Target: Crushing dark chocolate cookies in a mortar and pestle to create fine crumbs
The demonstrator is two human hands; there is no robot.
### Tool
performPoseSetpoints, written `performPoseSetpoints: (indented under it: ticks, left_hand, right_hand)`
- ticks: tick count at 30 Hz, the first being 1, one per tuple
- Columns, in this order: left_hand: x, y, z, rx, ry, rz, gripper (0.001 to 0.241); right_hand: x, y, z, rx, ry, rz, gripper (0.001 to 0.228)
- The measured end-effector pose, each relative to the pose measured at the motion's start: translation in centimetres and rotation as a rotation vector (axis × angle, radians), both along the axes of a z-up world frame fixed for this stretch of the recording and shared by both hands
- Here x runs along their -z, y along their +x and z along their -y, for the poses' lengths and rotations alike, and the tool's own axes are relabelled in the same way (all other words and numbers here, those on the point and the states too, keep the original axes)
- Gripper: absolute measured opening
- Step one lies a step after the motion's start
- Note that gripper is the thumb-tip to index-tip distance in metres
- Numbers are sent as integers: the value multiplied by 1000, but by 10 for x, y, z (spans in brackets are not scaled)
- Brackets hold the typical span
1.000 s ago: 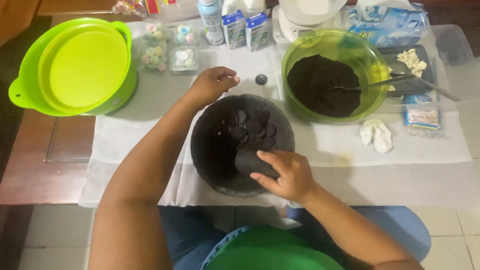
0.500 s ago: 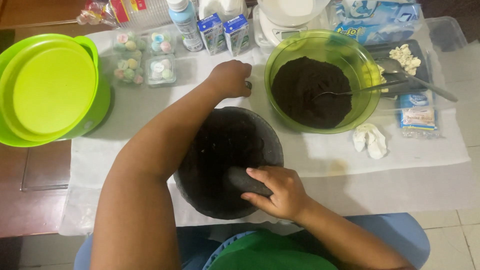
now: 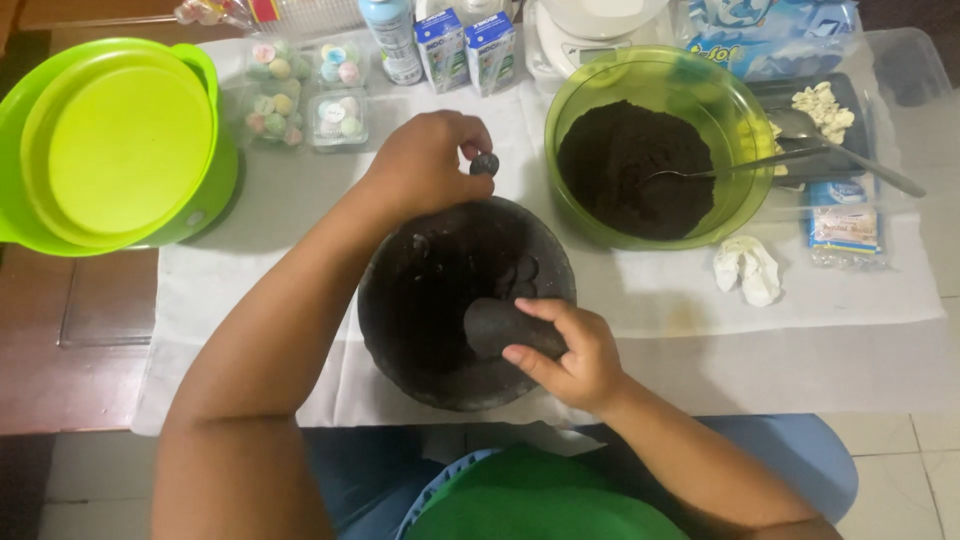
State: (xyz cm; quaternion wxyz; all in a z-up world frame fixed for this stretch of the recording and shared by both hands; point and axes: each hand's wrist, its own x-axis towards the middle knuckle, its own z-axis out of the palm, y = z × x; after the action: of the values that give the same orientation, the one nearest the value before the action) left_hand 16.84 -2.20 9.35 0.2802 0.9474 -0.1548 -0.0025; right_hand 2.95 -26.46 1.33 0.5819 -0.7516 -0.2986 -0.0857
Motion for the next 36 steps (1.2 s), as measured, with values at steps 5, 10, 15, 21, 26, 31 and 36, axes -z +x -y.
performPoseSetpoints:
  ticks: [5, 10, 15, 21, 26, 31, 36]
  left_hand:
    - [-34, -88, -4, 77, -58, -107, 37]
    - [-18, -136, 2, 151, -42, -136, 37]
    - [-8, -156, -5, 185, -100, 151, 52]
    - [8, -170, -32, -214, -237, 244, 59]
    - [33, -167, -48, -430, -376, 192, 58]
    - [54, -152, -57, -579, -766, -17, 51]
    - [86, -138, -64, -568, -1154, -166, 60]
  right_hand:
    - [-3, 0, -1, 47, 145, -177, 43]
    - [10, 1, 1, 58, 211, -270, 38]
    - [6, 7, -1, 53, 307, -378, 37]
    - [-1, 6, -3, 67, 309, -433, 32]
    - [-11, -1, -12, 73, 223, -383, 37]
    - [-13, -6, -16, 93, 118, -240, 43]
    - [-16, -8, -8, 43, 23, -129, 48]
